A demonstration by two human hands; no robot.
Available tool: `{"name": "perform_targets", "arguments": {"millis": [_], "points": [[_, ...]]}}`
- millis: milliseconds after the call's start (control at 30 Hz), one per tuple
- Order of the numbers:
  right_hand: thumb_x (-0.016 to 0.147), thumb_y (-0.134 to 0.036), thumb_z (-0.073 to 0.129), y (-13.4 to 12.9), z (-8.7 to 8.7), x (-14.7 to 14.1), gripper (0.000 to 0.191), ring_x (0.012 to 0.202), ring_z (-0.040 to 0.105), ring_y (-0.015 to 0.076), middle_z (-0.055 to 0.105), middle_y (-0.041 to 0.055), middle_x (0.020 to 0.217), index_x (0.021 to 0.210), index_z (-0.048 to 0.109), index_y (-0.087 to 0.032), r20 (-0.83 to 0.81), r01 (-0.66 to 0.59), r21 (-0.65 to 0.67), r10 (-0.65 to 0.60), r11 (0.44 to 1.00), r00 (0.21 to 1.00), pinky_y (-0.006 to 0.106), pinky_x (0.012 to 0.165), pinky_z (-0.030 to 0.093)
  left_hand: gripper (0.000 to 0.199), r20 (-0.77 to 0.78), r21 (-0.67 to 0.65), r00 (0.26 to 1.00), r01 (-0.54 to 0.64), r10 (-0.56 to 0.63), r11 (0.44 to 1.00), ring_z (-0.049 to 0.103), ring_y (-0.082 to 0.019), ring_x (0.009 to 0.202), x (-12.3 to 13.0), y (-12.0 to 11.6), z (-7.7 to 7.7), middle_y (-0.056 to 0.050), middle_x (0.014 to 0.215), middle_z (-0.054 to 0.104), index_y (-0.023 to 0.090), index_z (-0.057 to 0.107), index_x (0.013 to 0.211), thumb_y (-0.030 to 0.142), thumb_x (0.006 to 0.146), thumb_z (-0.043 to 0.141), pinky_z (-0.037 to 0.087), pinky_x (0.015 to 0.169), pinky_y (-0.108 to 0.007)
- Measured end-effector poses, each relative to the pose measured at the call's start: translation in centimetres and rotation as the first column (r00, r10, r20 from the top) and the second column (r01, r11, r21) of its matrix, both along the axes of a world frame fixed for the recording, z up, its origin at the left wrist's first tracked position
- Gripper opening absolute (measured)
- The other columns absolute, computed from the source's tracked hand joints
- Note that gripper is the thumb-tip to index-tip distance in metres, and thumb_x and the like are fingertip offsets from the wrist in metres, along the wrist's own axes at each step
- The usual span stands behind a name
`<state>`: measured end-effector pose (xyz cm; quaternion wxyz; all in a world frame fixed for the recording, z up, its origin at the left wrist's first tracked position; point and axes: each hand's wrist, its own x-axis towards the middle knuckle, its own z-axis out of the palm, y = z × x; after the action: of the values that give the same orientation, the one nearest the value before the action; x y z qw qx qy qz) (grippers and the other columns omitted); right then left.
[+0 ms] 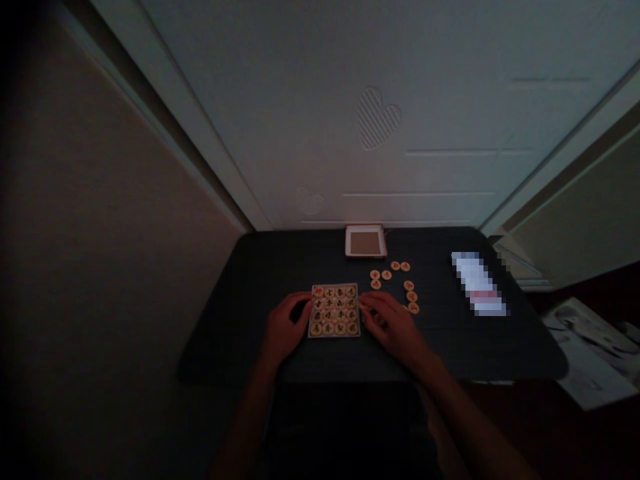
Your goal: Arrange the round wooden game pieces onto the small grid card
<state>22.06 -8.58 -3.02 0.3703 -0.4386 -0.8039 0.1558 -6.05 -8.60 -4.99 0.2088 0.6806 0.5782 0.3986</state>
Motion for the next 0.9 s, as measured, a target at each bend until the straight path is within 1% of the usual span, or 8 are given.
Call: {"name": "perform_targets", "arguments": {"millis": [167, 267, 333, 433, 567, 667, 767, 900], "points": [[0.099, -0.028, 0.055, 1.8, 0.8, -4.2, 0.029, 0.115, 0.068, 0.0232, 0.070, 0.0081, 0.123, 0.127, 0.065, -0.027, -0.030, -0.171, -0.017, 0.171, 0.985, 0.985, 0.043, 0.101, 0.057, 0.018, 0.011, -0.006, 1.000, 0.018, -0.018, 1.000, 0.068, -0.024, 0.112, 0.1, -0.2, 0.2, -0.004, 0.118, 0.073, 0.027, 0.069, 0.111, 0.028, 0.098, 0.058, 0.052, 0.104, -0.044], [0.100, -0.024, 0.052, 2.6, 1.0, -6.0, 0.032, 0.115, 0.067, 0.0228, 0.069, 0.0088, 0.124, 0.131, 0.062, -0.027, -0.052, -0.217, -0.017, 0.216, 0.976, 0.975, 0.042, 0.102, 0.056, 0.018, 0.012, -0.012, 1.000, 0.025, -0.025, 1.000, 0.067, -0.023, 0.113, 0.1, -0.3, 0.4, -0.004, 0.119, 0.072, 0.027, 0.069, 0.112, 0.027, 0.098, 0.057, 0.052, 0.105, -0.044], [0.100, -0.022, 0.051, 2.9, 0.9, -6.7, 0.035, 0.115, 0.066, 0.0226, 0.067, 0.0094, 0.125, 0.134, 0.060, -0.027, -0.060, -0.234, -0.026, 0.232, 0.972, 0.971, 0.042, 0.102, 0.056, 0.018, 0.012, -0.018, 1.000, 0.026, -0.026, 1.000, 0.067, -0.023, 0.113, 0.1, -0.3, 0.5, -0.004, 0.119, 0.072, 0.027, 0.069, 0.112, 0.027, 0.099, 0.057, 0.052, 0.105, -0.044], [0.098, -0.021, 0.055, 3.2, 0.6, -7.0, 0.038, 0.113, 0.065, 0.0222, 0.064, 0.0100, 0.123, 0.135, 0.059, -0.027, -0.080, -0.225, -0.044, 0.221, 0.973, 0.972, 0.040, 0.099, 0.056, 0.018, 0.018, -0.017, 0.999, 0.027, -0.026, 0.999, 0.067, -0.022, 0.113, 0.1, -0.4, 0.4, -0.004, 0.119, 0.072, 0.027, 0.068, 0.113, 0.026, 0.099, 0.057, 0.052, 0.104, -0.043], [0.093, -0.019, 0.062, 3.1, 0.3, -6.9, 0.035, 0.109, 0.065, 0.0210, 0.064, 0.0083, 0.118, 0.127, 0.064, -0.028, -0.153, -0.196, -0.087, 0.181, 0.977, 0.971, 0.036, 0.095, 0.056, 0.017, 0.011, -0.011, 1.000, 0.017, -0.017, 1.000, 0.067, -0.021, 0.112, 0.0, -0.5, 0.3, -0.004, 0.119, 0.072, 0.027, 0.068, 0.113, 0.025, 0.099, 0.058, 0.051, 0.104, -0.043], [0.091, -0.019, 0.064, 3.2, 0.5, -6.8, 0.031, 0.108, 0.065, 0.0204, 0.065, 0.0076, 0.116, 0.122, 0.067, -0.027, -0.218, -0.216, -0.143, 0.182, 0.966, 0.959, 0.036, 0.095, 0.055, 0.017, 0.006, -0.018, 1.000, 0.011, -0.011, 1.000, 0.067, -0.021, 0.112, 0.0, -0.5, 0.4, -0.003, 0.119, 0.072, 0.027, 0.068, 0.113, 0.025, 0.098, 0.059, 0.052, 0.103, -0.043], [0.093, -0.021, 0.064, 3.3, 0.8, -6.8, 0.025, 0.106, 0.066, 0.0194, 0.067, 0.0070, 0.115, 0.117, 0.069, -0.026, -0.270, -0.243, -0.205, 0.184, 0.948, 0.945, 0.035, 0.093, 0.055, 0.017, 0.008, -0.022, 1.000, 0.007, -0.007, 1.000, 0.068, -0.021, 0.111, 0.0, -0.5, 0.5, -0.003, 0.118, 0.073, 0.027, 0.069, 0.112, 0.025, 0.098, 0.059, 0.053, 0.102, -0.042], [0.096, -0.028, 0.064, 3.5, 1.1, -6.8, 0.018, 0.104, 0.069, 0.0195, 0.072, 0.0065, 0.113, 0.112, 0.073, -0.026, -0.283, -0.272, -0.259, 0.196, 0.927, 0.939, 0.034, 0.093, 0.055, 0.016, 0.018, -0.022, 1.000, -0.010, 0.011, 1.000, 0.069, -0.022, 0.109, 0.1, -0.4, 0.6, -0.004, 0.116, 0.073, 0.026, 0.069, 0.111, 0.026, 0.098, 0.060, 0.053, 0.101, -0.042]]}}
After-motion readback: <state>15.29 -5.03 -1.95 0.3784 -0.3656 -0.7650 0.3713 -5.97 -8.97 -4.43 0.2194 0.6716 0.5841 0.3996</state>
